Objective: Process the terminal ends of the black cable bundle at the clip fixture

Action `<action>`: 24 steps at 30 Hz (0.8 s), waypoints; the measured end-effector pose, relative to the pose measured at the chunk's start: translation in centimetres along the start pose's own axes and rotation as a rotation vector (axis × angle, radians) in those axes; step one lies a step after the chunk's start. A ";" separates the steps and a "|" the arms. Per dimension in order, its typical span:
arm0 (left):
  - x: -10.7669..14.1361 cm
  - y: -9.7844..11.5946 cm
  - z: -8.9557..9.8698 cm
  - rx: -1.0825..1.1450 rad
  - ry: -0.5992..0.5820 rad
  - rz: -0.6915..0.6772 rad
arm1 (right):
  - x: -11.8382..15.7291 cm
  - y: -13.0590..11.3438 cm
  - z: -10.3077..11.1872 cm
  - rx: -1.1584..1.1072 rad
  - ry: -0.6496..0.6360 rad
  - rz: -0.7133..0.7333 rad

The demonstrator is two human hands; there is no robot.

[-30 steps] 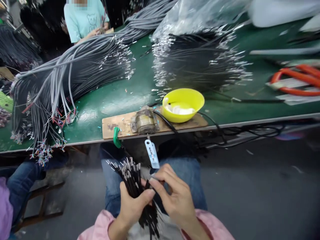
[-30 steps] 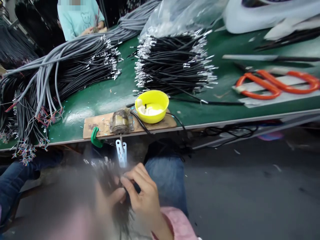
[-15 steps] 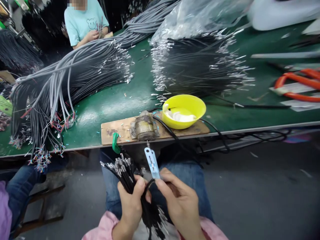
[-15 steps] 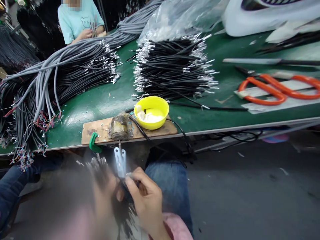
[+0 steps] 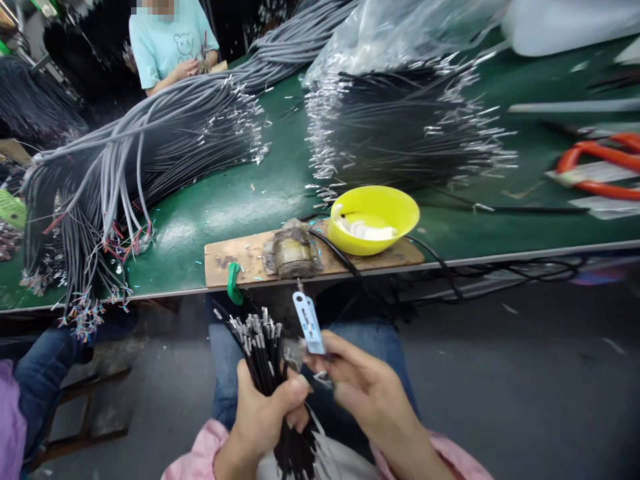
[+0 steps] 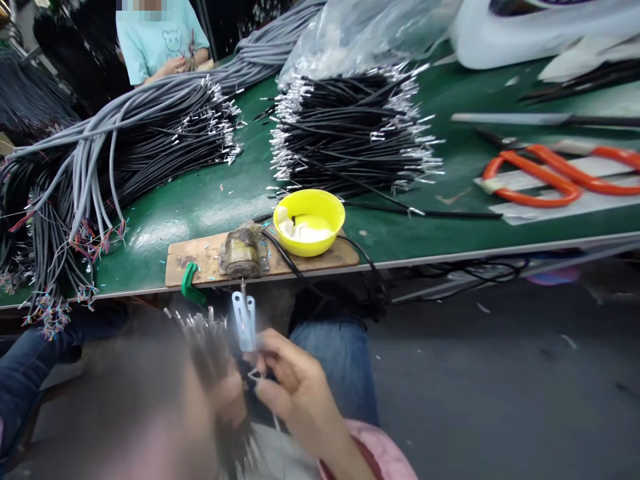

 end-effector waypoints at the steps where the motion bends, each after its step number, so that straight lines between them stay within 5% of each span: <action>1: 0.0 0.1 0.0 0.008 0.000 0.009 | 0.0 -0.9 -0.4 0.048 -0.034 0.058; 4: -0.1 0.9 -0.5 0.040 -0.016 0.017 | 0.2 -2.0 -1.2 0.131 -0.052 0.139; 7: 0.0 2.1 -0.8 -0.014 0.003 -0.027 | 0.7 -2.1 -1.2 0.176 0.069 0.219; 10: 0.0 2.4 -0.4 -0.075 0.074 -0.021 | 2.0 -4.2 -0.9 0.417 0.241 0.521; 12: -0.1 2.2 -0.1 -0.032 0.094 0.018 | 2.5 -5.0 -1.3 0.528 0.236 0.638; 15: -0.3 2.7 -0.3 -0.033 0.038 0.059 | 0.7 -3.2 -1.9 0.310 0.006 0.372; 18: -0.2 6.2 -0.7 -0.131 0.006 -0.150 | 0.0 -0.1 -3.5 -0.179 -0.225 -0.087; 20: 0.0 7.8 -1.3 -0.175 -0.045 -0.262 | 0.0 0.9 -4.3 -0.358 -0.302 -0.270; 24: 0.2 8.0 -1.0 -0.223 -0.014 -0.325 | -1.1 1.7 -3.3 -0.222 -0.327 -0.388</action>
Point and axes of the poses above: each hand's wrist, its own x-axis away from the middle knuckle, its own z-axis out of the back of the hand, y = z × x, the point moved 9 cm from there along -x, towards the middle knuckle, and after that the axes turned 1 degree about z, right-handed, at the moved point
